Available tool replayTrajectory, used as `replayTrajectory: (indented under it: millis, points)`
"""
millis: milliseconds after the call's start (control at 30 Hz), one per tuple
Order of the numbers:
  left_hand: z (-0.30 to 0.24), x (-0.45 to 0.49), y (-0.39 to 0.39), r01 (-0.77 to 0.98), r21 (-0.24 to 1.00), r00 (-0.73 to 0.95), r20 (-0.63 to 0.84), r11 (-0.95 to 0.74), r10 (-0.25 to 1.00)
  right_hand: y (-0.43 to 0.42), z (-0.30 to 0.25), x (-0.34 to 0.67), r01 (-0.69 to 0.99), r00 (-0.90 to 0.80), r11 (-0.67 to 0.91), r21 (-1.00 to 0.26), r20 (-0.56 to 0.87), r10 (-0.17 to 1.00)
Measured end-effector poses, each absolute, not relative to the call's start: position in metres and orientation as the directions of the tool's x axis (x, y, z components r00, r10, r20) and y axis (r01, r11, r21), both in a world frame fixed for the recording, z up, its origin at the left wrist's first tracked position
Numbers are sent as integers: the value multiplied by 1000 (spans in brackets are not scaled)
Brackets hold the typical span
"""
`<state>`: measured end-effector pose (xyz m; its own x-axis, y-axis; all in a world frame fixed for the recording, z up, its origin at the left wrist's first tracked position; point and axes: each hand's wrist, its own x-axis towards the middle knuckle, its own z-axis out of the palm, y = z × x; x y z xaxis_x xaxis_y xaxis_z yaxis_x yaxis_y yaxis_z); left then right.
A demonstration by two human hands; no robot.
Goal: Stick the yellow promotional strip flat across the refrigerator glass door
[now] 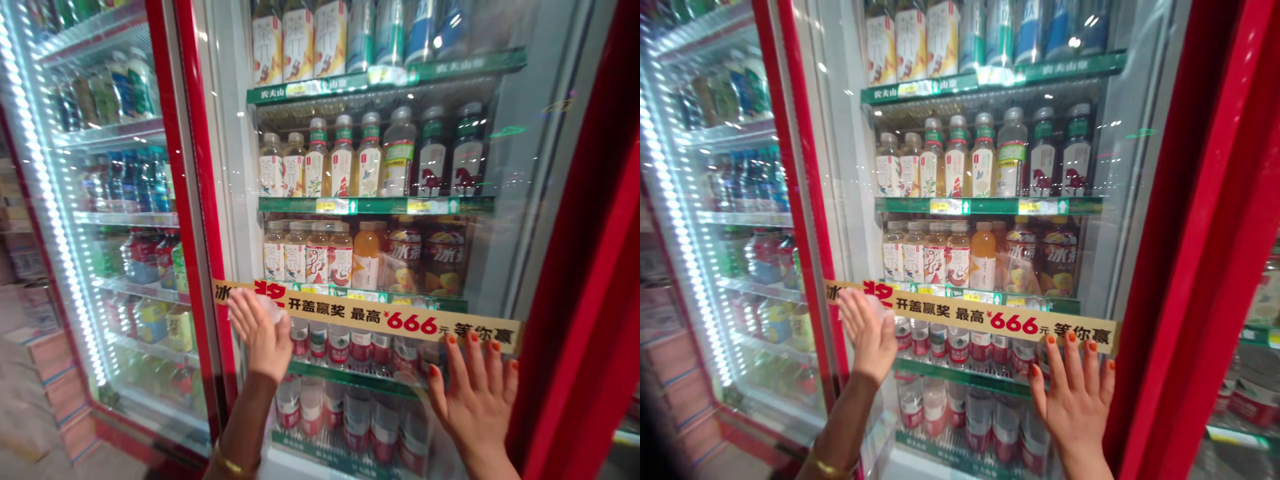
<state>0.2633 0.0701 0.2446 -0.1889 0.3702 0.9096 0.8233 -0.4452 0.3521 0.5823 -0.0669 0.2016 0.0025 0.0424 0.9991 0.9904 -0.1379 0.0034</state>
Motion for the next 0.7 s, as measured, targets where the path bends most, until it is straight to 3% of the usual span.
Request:
replayTrajectory:
  millis: [100, 200, 267, 367, 467, 567, 633, 700]
  points:
    - [249, 298, 43, 823, 129, 68, 945, -553, 321, -67, 200, 582, 994, 28, -109, -24, 999, 37]
    - [204, 309, 29, 819, -133, 284, 939, -559, 192, -65, 197, 583, 995, 49, -94, -46, 998, 29]
    - [185, 293, 40, 859, -64, 204, 953, -508, 225, -64, 196, 583, 994, 58, -91, -55, 998, 34]
    - [213, 263, 67, 865, 267, -122, 933, -424, 338, -64, 197, 583, 994, 63, -87, -59, 997, 43]
    - [272, 267, 71, 829, 335, -184, 920, -448, 346, -66, 199, 581, 995, 69, -78, -66, 997, 40]
    - [287, 299, 48, 840, 124, 35, 959, -527, 282, -67, 199, 580, 996, 76, -56, -74, 996, 36]
    - [263, 312, 34, 834, -70, 223, 950, -548, 218, -66, 199, 580, 996, 79, -44, -78, 996, 31]
    - [233, 308, 31, 833, -177, 307, 936, -524, 171, -65, 198, 580, 996, 79, -47, -77, 997, 27]
